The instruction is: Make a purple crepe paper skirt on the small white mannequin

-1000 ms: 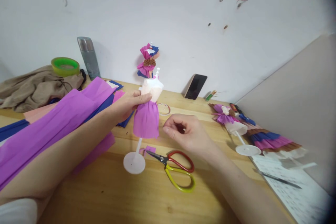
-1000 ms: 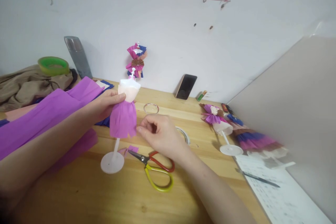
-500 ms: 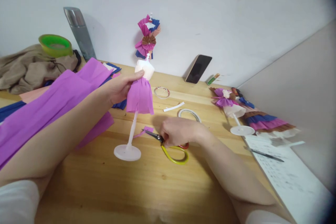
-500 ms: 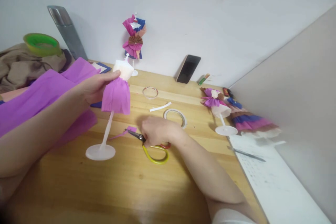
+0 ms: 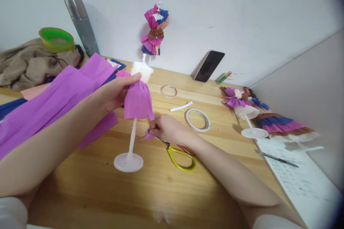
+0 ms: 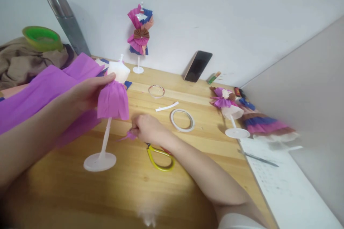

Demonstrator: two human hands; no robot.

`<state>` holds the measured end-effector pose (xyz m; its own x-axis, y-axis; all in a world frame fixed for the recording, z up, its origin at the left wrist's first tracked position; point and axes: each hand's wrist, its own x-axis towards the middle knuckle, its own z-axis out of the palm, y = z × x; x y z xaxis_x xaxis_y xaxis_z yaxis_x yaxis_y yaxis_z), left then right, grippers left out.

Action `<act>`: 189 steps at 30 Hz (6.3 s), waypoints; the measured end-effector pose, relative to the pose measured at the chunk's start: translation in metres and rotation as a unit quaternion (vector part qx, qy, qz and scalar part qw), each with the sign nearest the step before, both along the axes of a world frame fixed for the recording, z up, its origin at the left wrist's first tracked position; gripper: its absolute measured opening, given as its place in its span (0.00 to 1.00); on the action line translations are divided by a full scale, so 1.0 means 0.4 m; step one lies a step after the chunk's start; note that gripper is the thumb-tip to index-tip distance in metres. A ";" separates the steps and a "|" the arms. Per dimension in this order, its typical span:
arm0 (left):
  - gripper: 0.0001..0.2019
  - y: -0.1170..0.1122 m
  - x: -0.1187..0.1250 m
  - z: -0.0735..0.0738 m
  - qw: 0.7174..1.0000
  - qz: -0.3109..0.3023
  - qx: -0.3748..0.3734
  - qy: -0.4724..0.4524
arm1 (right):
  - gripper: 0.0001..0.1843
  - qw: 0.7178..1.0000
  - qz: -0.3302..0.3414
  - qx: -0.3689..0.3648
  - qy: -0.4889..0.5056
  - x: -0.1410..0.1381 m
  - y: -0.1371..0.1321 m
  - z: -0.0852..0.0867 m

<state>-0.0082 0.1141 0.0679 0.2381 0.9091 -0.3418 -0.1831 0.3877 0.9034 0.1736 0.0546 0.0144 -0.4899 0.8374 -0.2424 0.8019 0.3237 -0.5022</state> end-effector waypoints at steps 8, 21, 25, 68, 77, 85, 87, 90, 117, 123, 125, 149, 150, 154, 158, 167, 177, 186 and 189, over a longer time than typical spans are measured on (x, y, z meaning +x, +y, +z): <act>0.11 0.002 -0.011 -0.026 1.000 -0.019 -0.016 -0.016 | 0.07 0.996 0.068 0.004 0.050 0.036 0.021 -0.002; 0.18 0.001 0.010 -0.159 0.995 -0.046 -0.076 0.034 | 0.09 0.986 0.165 -0.011 0.020 0.057 0.022 0.005; 0.21 -0.004 0.010 -0.166 0.994 -0.049 -0.034 0.096 | 0.05 0.980 0.187 -0.062 -0.012 0.111 0.039 0.053; 0.11 -0.151 0.077 -0.077 0.985 -0.163 0.052 -0.011 | 0.07 0.606 -0.161 -0.102 0.772 0.100 0.059 0.037; 0.11 -0.174 0.079 -0.045 0.990 -0.136 -0.012 -0.045 | 0.08 0.569 -0.173 -0.101 0.797 0.090 0.049 0.061; 0.11 -0.175 0.082 -0.057 0.990 -0.085 0.104 0.038 | 0.10 0.526 -0.180 -0.117 0.823 0.110 0.063 0.080; 0.11 -0.174 0.077 -0.052 0.989 -0.101 0.109 -0.015 | 0.10 0.532 -0.156 -0.121 0.823 0.103 0.059 0.070; 0.11 -0.173 0.071 -0.049 0.975 -0.130 0.058 -0.171 | 0.10 0.564 -0.110 -0.105 0.811 0.090 0.045 0.057; 0.13 -0.118 0.020 -0.023 0.939 -0.244 0.236 0.055 | 0.24 0.890 -0.074 0.271 0.360 0.140 0.000 0.129; 0.13 -0.127 0.027 -0.023 0.903 -0.300 0.260 0.166 | 0.08 0.947 -0.024 0.249 0.200 0.095 -0.032 0.137; 0.13 -0.127 0.029 -0.021 0.895 -0.304 0.268 0.185 | 0.06 0.948 -0.030 0.240 0.207 0.092 -0.025 0.127; 0.10 -0.106 0.027 -0.028 0.965 -0.213 0.151 -0.009 | 0.08 0.872 -0.162 0.146 0.439 0.106 0.015 0.093; 0.10 -0.105 0.027 -0.029 0.966 -0.209 0.152 -0.013 | 0.07 0.873 -0.158 0.174 0.428 0.109 0.017 0.093; 0.09 -0.104 0.026 -0.031 0.969 -0.199 0.145 -0.016 | 0.06 0.882 -0.119 0.293 0.349 0.111 0.020 0.084; 0.10 -0.108 0.026 -0.031 0.969 -0.201 0.142 -0.016 | 0.07 0.887 -0.093 0.360 0.274 0.105 0.017 0.078; 0.10 -0.098 0.024 -0.038 0.968 -0.199 0.152 -0.030 | 0.10 0.911 -0.095 0.365 0.165 0.161 0.037 0.105; 0.09 -0.103 0.025 -0.039 0.965 -0.211 0.149 -0.033 | 0.06 0.913 -0.035 0.328 0.240 0.136 0.028 0.102; 0.10 -0.104 0.025 -0.043 0.967 -0.216 0.133 -0.034 | 0.10 0.891 -0.019 0.429 0.150 0.129 0.042 0.084; 0.09 -0.100 0.027 -0.043 0.968 -0.204 0.139 -0.035 | 0.15 0.887 -0.030 0.425 0.179 0.132 0.045 0.080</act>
<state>0.0026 0.0742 0.0509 0.6108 0.7888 -0.0683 -0.1302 0.1851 0.9741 0.2266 0.0728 0.0464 -0.3573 0.6701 0.6506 0.6690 0.6697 -0.3224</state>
